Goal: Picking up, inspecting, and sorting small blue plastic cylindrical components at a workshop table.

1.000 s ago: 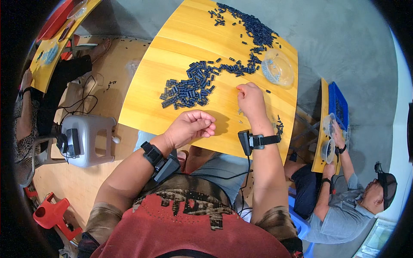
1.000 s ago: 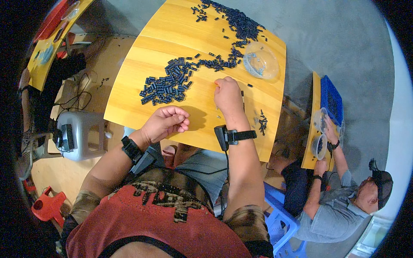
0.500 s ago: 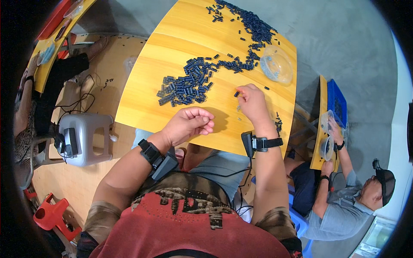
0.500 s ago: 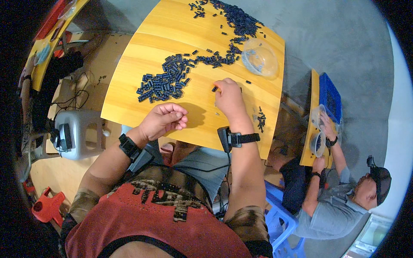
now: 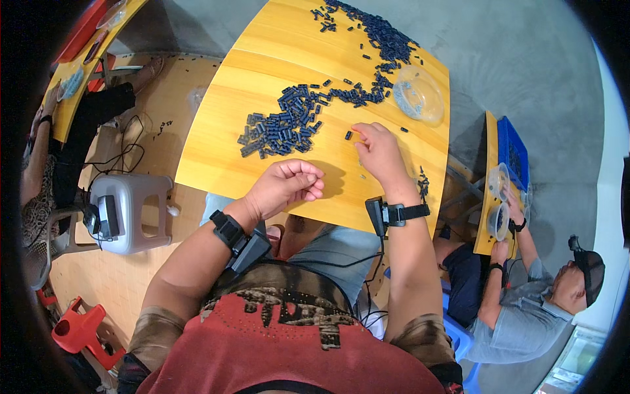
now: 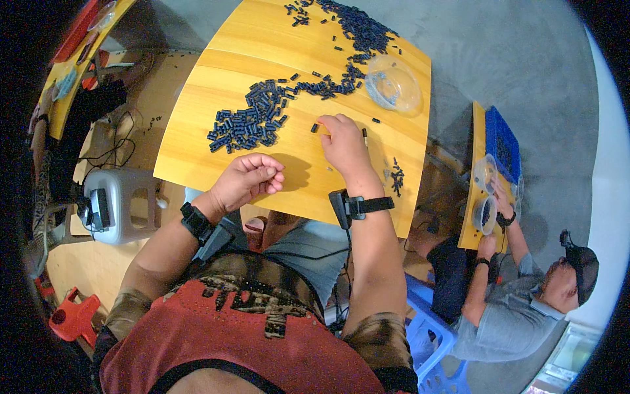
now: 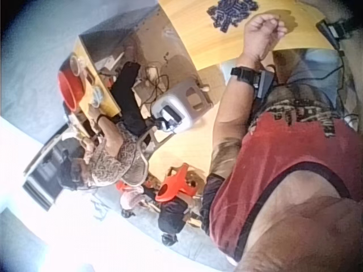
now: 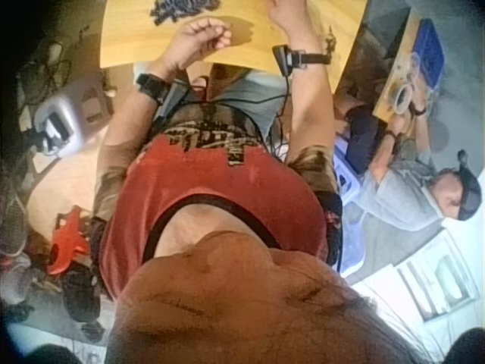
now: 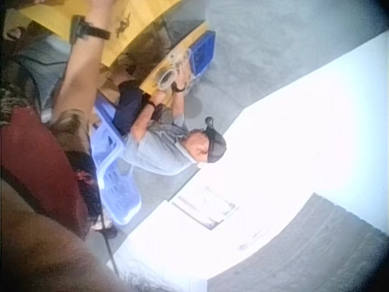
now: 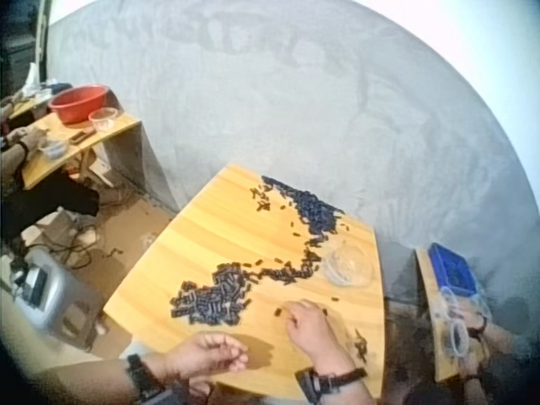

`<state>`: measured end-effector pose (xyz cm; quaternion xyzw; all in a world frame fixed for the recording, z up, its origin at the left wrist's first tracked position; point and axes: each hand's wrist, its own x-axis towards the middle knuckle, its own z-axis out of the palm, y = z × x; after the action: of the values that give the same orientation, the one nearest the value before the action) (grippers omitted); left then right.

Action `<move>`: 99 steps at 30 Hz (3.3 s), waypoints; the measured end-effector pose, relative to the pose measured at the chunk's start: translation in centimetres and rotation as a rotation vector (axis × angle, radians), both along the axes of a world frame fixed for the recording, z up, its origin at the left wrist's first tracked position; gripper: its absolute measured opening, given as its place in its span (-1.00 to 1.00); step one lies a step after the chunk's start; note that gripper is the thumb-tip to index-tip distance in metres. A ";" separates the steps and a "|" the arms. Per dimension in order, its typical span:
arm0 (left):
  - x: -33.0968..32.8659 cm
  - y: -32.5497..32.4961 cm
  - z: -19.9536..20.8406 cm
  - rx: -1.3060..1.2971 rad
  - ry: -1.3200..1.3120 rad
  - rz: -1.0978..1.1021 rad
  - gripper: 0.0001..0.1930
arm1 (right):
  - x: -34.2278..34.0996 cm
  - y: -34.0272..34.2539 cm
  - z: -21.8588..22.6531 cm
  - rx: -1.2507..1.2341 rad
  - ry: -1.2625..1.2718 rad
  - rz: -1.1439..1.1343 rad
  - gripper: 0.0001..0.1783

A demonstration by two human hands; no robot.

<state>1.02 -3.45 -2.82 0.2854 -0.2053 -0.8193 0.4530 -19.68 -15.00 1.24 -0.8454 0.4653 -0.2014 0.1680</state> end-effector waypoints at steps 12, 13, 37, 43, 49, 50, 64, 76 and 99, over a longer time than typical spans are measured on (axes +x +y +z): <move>0.0 0.1 0.1 -0.003 0.007 -0.011 -0.84 | 1.8 -0.3 -0.4 0.045 0.059 0.070 -0.85; 0.0 0.1 0.0 -0.012 0.006 -0.017 -0.84 | 2.0 -0.2 -0.4 0.047 0.072 0.074 -0.89; -0.5 1.9 2.5 -0.071 -0.367 -0.098 -0.88 | 1.9 12.4 2.2 0.092 -0.231 0.184 -0.88; -1.1 3.6 3.3 -0.003 -0.405 -0.064 -0.83 | 1.7 14.2 1.8 0.311 -0.361 0.030 -0.88; -2.1 4.5 2.9 0.054 -0.167 0.034 -0.84 | 1.1 14.9 -1.0 0.417 -0.757 -0.175 -0.87; -2.4 4.6 2.9 0.063 -0.132 0.043 -0.85 | 1.1 15.0 -1.1 0.393 -0.753 -0.197 -0.88; -3.1 4.6 3.0 0.092 -0.231 0.014 -0.84 | 0.9 16.0 0.7 0.229 -0.608 -0.100 -0.77; -2.5 4.9 2.6 0.133 -0.156 -0.013 -0.85 | 2.1 16.4 1.3 0.134 -0.484 -0.149 -0.74; -1.9 4.2 2.1 0.087 -0.338 -0.033 -0.82 | -3.2 10.3 -1.8 0.019 -0.273 -0.352 -0.89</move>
<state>-0.92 0.76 -0.68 0.4352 -0.2474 -0.7751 0.3857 -22.89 -4.66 -0.54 -0.7145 0.5804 -0.3358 0.1999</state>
